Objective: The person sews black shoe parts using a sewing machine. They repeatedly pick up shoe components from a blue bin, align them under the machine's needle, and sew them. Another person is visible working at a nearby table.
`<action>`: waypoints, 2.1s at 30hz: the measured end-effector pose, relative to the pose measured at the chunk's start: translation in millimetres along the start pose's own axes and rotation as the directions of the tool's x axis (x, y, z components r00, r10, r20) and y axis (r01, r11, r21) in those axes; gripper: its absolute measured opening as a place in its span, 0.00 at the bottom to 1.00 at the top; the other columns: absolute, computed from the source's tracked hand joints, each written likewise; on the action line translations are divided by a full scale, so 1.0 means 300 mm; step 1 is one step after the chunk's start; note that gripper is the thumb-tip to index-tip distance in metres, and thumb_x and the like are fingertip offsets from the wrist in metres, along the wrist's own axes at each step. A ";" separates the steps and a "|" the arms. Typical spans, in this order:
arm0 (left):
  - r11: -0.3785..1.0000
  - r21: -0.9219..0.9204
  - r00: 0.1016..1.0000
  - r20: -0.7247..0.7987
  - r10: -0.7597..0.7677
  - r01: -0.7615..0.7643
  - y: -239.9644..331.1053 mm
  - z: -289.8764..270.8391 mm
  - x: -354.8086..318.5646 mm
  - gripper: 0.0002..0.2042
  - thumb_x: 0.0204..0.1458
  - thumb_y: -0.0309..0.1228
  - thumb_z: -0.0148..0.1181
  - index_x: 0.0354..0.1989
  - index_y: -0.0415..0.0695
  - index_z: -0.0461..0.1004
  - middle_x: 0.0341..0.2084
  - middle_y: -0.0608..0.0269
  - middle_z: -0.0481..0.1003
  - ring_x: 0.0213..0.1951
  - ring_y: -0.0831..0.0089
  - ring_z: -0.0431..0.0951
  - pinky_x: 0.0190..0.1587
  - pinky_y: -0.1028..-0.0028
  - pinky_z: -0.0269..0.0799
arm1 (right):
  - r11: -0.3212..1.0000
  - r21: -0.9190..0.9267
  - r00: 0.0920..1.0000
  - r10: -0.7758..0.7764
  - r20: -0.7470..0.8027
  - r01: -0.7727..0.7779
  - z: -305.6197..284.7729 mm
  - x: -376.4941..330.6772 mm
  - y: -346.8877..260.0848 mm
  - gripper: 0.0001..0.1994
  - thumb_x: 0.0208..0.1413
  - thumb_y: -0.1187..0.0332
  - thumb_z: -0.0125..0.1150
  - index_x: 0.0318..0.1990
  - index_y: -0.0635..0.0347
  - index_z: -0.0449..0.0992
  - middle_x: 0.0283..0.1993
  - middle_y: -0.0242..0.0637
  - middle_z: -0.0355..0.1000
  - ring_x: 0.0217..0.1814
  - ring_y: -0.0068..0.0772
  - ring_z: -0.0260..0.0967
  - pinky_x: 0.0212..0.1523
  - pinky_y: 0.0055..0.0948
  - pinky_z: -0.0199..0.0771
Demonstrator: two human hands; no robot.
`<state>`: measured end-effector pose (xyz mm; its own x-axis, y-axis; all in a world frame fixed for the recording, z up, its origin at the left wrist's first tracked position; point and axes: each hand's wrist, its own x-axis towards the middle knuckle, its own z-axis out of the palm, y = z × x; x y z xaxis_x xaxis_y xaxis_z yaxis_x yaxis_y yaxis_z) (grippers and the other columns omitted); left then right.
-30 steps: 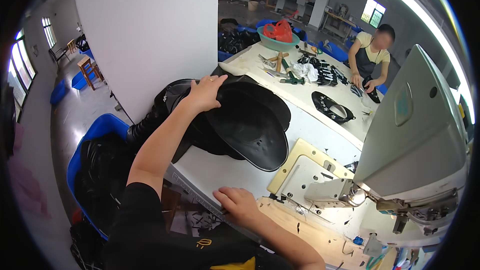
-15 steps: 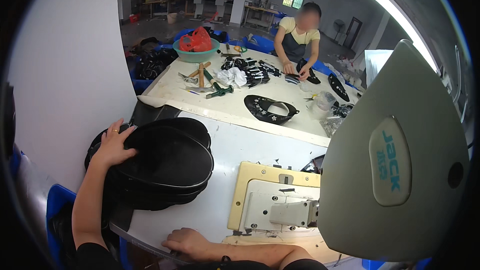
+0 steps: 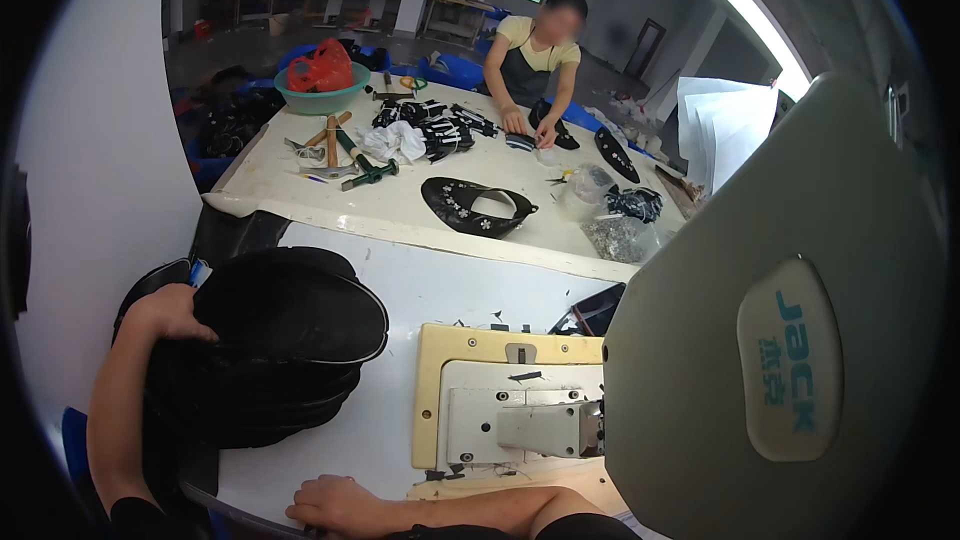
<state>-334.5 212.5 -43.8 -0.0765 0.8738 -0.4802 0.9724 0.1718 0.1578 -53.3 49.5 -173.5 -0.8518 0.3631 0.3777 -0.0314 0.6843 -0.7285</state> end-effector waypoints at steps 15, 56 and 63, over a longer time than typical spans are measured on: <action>0.985 -0.173 1.000 0.015 0.012 -0.009 -0.082 0.162 -0.189 0.35 0.44 0.53 0.62 0.55 0.37 0.71 0.50 0.43 0.73 0.55 0.51 0.72 0.58 0.64 0.67 | 0.993 -0.084 0.994 -0.084 -0.065 0.079 -0.009 0.014 0.007 0.20 0.32 0.69 0.69 0.39 0.57 0.75 0.31 0.35 0.72 0.31 0.42 0.72 0.31 0.37 0.71; 0.620 -0.716 0.796 -0.559 -0.234 -0.321 -0.085 0.015 -0.311 0.20 0.39 0.23 0.60 0.46 0.43 0.76 0.32 0.57 0.79 0.39 0.67 0.77 0.42 0.70 0.71 | 0.981 -0.143 0.970 -0.159 -0.187 0.133 0.014 0.016 -0.012 0.20 0.41 0.76 0.66 0.46 0.57 0.73 0.24 0.33 0.71 0.24 0.38 0.71 0.24 0.35 0.69; 0.551 -0.668 0.526 -0.739 -0.421 -0.499 -0.262 -0.325 -0.085 0.12 0.42 0.25 0.56 0.37 0.38 0.79 0.32 0.53 0.79 0.35 0.64 0.78 0.41 0.67 0.72 | 0.982 -0.156 0.978 -0.129 -0.164 0.104 -0.002 0.022 -0.023 0.17 0.43 0.74 0.65 0.43 0.56 0.74 0.22 0.32 0.69 0.23 0.37 0.69 0.24 0.35 0.68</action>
<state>-430.5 221.2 40.0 -0.6122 0.7234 0.3193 0.4270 -0.0374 0.9035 -58.5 47.6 -165.6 -0.7434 0.3700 0.5572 -0.0379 0.8084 -0.5874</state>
